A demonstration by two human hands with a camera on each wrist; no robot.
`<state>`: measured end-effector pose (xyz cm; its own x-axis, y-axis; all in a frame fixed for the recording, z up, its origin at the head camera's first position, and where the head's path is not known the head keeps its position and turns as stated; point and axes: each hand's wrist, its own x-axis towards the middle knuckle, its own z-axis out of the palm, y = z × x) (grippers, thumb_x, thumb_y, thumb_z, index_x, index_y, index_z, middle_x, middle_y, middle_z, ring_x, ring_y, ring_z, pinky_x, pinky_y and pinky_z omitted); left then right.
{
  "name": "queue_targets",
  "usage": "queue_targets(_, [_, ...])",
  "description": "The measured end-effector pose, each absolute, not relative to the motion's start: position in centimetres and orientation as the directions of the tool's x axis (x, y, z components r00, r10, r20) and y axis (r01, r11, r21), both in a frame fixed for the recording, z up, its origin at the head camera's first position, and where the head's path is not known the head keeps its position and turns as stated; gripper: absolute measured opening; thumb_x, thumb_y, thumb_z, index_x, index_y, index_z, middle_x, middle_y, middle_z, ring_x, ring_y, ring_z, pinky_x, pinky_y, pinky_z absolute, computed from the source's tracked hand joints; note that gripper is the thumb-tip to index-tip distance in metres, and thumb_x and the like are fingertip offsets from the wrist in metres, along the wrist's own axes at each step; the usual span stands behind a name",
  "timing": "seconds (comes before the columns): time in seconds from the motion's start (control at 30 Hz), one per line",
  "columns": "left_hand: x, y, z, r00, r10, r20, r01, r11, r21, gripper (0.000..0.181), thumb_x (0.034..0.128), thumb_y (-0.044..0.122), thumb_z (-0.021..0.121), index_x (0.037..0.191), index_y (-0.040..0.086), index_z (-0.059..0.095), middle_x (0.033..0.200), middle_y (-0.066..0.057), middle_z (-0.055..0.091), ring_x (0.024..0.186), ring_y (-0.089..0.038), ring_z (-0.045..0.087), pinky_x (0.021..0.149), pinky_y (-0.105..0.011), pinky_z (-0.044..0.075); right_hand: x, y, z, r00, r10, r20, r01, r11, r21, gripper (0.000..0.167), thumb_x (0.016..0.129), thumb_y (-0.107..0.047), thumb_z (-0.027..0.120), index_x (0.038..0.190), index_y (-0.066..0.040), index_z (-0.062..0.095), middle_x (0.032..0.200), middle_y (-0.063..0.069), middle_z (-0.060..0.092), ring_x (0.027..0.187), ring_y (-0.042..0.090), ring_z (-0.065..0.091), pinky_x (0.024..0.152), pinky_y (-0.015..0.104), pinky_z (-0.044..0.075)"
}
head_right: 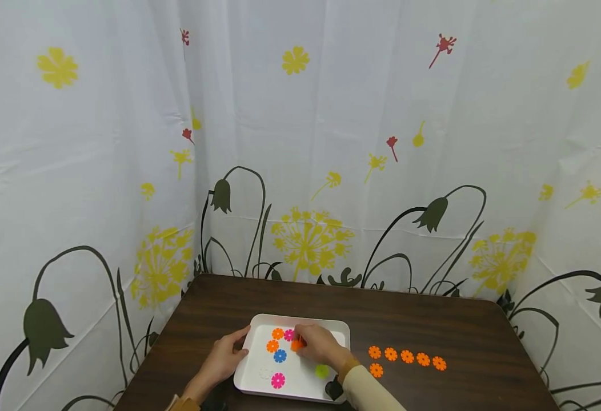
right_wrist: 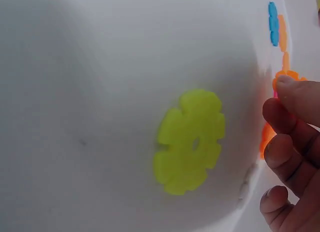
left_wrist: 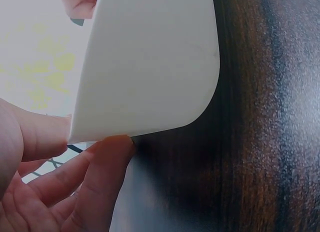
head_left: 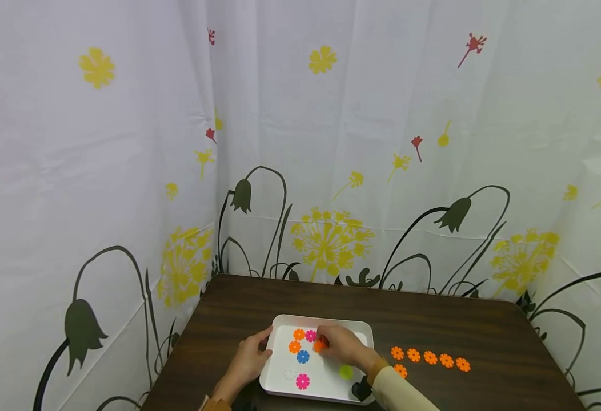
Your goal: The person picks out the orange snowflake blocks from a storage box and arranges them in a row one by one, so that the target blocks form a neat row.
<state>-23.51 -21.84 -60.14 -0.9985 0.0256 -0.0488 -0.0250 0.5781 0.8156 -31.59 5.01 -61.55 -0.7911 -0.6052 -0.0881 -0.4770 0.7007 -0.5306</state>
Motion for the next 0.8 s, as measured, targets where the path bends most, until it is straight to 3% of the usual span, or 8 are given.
queue_targets(0.3, [-23.4, -21.8, -60.4, -0.999, 0.017, -0.039, -0.022, 0.581, 0.813, 0.057, 0.0922, -0.009, 0.07, 0.148, -0.007, 0.056, 0.121, -0.031, 0.071, 0.089, -0.024, 0.074, 0.074, -0.038, 0.063, -30.6, 5.8, -59.1, -0.79, -0.613, -0.012, -0.516, 0.675, -0.528, 0.029, 0.094, -0.009, 0.076, 0.122, -0.016, 0.07, 0.098, -0.007, 0.071, 0.082, 0.007, 0.057, 0.084, 0.029, 0.058])
queue_targets(0.8, [-23.7, -21.8, -60.3, -0.998, 0.007, -0.063, -0.046, 0.599, 0.8, 0.057, 0.0931, -0.008, 0.071, 0.148, -0.006, 0.056, 0.126, -0.029, 0.07, 0.089, -0.021, 0.071, 0.078, -0.041, 0.063, -30.4, 7.0, -57.9, -0.774, -0.63, 0.061, -0.557, 0.633, -0.538, 0.02, 0.099, -0.009, 0.071, 0.118, -0.014, 0.068, 0.095, -0.007, 0.072, 0.077, 0.004, 0.058, 0.074, 0.022, 0.055])
